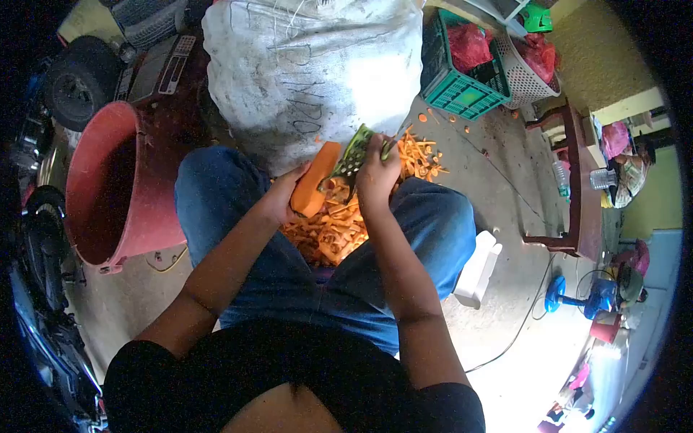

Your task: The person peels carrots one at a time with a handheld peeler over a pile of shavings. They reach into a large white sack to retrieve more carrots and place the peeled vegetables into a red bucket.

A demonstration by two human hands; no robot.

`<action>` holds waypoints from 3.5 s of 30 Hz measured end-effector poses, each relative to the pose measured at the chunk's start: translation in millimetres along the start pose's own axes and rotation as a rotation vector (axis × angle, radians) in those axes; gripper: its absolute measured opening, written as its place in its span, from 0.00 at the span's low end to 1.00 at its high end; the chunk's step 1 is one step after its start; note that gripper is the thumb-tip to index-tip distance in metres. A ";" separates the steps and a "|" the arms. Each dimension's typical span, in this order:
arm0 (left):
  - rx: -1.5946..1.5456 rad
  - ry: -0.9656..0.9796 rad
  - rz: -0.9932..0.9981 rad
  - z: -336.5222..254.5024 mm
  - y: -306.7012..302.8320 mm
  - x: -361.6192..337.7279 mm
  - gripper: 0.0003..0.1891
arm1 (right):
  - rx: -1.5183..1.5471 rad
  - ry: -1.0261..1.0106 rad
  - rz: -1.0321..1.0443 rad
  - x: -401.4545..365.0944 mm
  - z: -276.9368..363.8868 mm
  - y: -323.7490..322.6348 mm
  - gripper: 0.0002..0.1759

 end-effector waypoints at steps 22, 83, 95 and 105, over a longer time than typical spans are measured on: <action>0.080 0.266 0.120 -1.0 29.5 -21.5 0.22 | -0.424 -0.407 0.156 -32.2 20.0 33.5 0.09; 0.816 0.561 0.032 -28.8 24.0 -24.0 0.21 | -0.790 -0.344 0.857 -0.6 10.9 10.8 0.09; 1.254 0.708 0.300 -7.4 66.8 -55.2 0.25 | -0.898 -0.147 0.825 14.5 -53.2 -0.4 0.12; 0.777 0.870 0.223 -36.1 47.1 -48.5 0.21 | 0.448 0.495 1.048 -55.9 -90.7 45.6 0.21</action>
Point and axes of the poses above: each hand's wrist, its own x-axis towards the middle knuckle, its own y-axis out of the palm, z = x × y, the point moved 5 cm from there along x, towards the middle knuckle, and after that the axes turned 6 degrees about -y, right-handed, at the moved point
